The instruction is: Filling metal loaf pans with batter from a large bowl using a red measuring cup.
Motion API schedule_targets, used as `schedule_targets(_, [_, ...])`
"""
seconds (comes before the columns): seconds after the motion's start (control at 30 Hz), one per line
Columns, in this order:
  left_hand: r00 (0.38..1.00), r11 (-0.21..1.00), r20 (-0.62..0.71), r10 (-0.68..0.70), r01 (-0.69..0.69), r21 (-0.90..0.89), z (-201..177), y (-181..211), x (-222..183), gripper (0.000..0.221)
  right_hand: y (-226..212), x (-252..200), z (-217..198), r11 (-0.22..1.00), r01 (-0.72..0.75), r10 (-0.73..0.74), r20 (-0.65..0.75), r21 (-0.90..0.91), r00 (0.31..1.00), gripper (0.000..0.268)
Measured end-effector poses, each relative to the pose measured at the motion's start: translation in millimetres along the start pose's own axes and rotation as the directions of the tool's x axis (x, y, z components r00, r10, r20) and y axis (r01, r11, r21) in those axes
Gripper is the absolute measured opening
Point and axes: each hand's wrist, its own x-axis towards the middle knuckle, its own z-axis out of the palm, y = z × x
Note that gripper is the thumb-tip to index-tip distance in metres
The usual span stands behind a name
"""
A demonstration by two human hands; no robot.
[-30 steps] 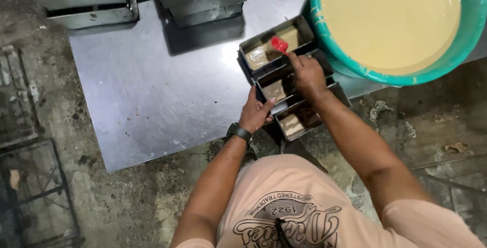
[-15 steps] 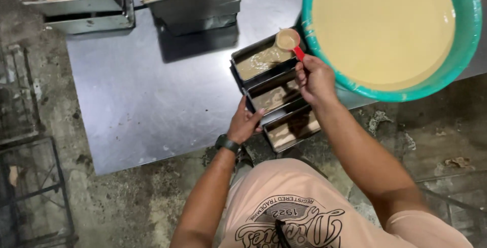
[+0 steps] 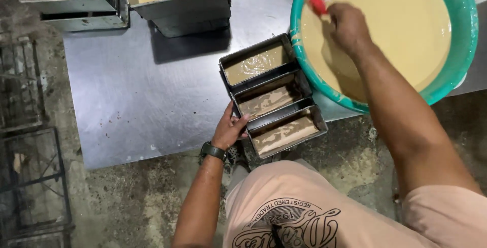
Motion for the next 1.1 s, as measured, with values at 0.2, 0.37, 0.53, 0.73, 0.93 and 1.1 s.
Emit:
schedule_targets(0.2, [0.999, 1.000, 0.052, 0.003, -0.003, -0.003, -5.2, -3.5, 4.5, 0.100, 5.5, -35.1, -1.9, 0.722, -0.535, 0.466, 0.263, 0.439, 0.845, 0.015])
schedule_targets(0.37, [0.996, 1.000, 0.094, 0.009, -0.010, 0.007, -9.9, -5.3, 8.3, 0.105, -8.7, -49.7, -2.2, -0.001, -0.593, 0.676, 0.438, 0.805, 0.593, 0.012])
schedule_targets(0.53, [0.993, 0.994, 0.116, -0.022, 0.010, 0.108, -12.1, 15.1, 0.6, 0.106, -23.9, -63.5, 11.6, -0.086, -0.510, 0.702, 0.415, 0.856, 0.578, 0.010])
schedule_targets(0.73, [0.992, 0.991, 0.129, -0.009, -0.008, 0.134, -14.0, 11.0, 3.3, 0.106, -76.1, -68.3, 14.3, -0.110, -0.451, 0.720, 0.384, 0.886, 0.578, 0.012])
schedule_targets(0.93, [0.990, 0.990, 0.140, -0.008, -0.012, 0.141, -17.1, 13.6, 3.1, 0.107, -138.6, -99.6, 81.5, 0.822, -0.345, 0.455, -0.158, 0.453, 0.876, 0.016])
schedule_targets(1.1, [0.993, 0.988, 0.121, 0.016, -0.034, 0.150, -16.4, 4.9, 10.1, 0.106, -136.1, -127.4, 118.3, 0.925, 0.158, -0.115, 0.143, -0.345, 0.983, 0.044])
